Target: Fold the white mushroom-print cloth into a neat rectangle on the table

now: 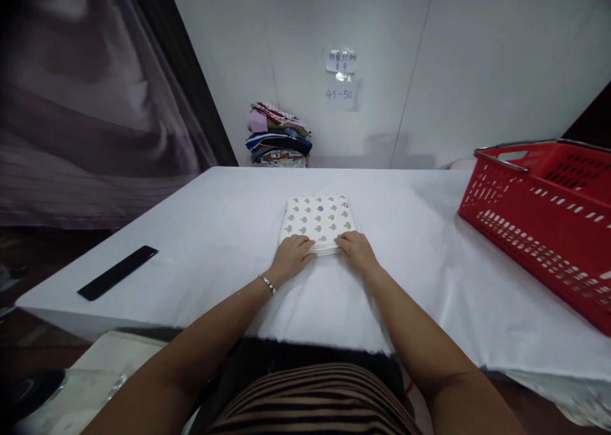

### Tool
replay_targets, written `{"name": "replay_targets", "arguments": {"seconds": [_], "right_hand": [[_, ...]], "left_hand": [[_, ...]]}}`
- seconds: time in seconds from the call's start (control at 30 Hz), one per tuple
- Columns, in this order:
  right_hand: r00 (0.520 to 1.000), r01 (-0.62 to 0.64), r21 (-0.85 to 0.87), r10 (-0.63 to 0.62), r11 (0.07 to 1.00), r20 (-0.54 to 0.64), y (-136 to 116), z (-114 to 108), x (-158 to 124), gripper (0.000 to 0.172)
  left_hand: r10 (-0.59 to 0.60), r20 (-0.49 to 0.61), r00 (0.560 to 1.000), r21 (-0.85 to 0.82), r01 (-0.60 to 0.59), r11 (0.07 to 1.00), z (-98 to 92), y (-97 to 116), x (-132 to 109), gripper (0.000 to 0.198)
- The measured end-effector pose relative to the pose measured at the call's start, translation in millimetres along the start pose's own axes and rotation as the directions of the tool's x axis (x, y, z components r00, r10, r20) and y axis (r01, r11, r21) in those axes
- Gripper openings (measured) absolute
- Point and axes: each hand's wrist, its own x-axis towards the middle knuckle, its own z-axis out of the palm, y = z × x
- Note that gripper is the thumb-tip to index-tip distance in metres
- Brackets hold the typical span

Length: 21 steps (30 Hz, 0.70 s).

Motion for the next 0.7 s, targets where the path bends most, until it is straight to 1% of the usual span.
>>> {"name": "replay_targets", "arguments": {"seconds": [0.07,0.17,0.27,0.37,0.47,0.5,0.57,0.63,0.7], "right_hand": [[1.000,0.006,0.011,-0.007,1.000,0.027,1.7,-2.7,-1.5,0.028],[0.999,-0.018,-0.001,0.018,1.000,0.042,5.1,-9.5,-3.1,0.032],[0.998,-0.048,-0.020,0.049,0.999,0.037,9.3,-14.5,-3.5,0.029],[0.998,-0.059,-0.026,0.058,0.998,-0.019,11.7,-14.7,-2.8,0.025],[0.992,-0.052,-0.004,0.051,0.999,-0.119,10.6,-13.3,-1.3,0.026],[0.987,-0.054,0.008,0.054,0.999,-0.149,9.7,-13.2,-0.9,0.027],[0.981,-0.070,0.030,0.074,0.997,-0.179,8.1,-13.8,-0.4,0.028],[0.984,-0.089,0.049,0.095,0.995,-0.151,7.4,-15.8,-0.8,0.028],[0.992,-0.097,0.073,0.102,0.993,-0.070,7.8,-18.9,-2.0,0.028]], "left_hand": [[-0.016,-0.004,1.000,-0.008,0.016,1.000,0.4,-0.2,2.2,0.020],[-0.055,-0.023,0.998,-0.007,0.055,0.998,1.5,1.8,4.3,0.020],[-0.050,-0.013,0.999,0.018,0.050,0.999,2.7,6.4,1.9,0.019],[-0.020,0.008,1.000,0.028,0.020,0.999,2.1,9.9,-1.8,0.021],[-0.005,0.005,1.000,0.038,0.005,0.999,0.4,9.9,-1.3,0.034],[-0.005,0.003,1.000,0.047,0.005,0.999,0.0,9.4,-0.1,0.035],[-0.008,0.004,1.000,0.064,0.008,0.998,0.0,8.1,2.8,0.030],[-0.012,0.001,1.000,0.075,0.012,0.997,1.1,7.1,4.6,0.025],[-0.005,-0.004,1.000,0.079,0.006,0.997,3.0,6.4,4.3,0.024]]}}
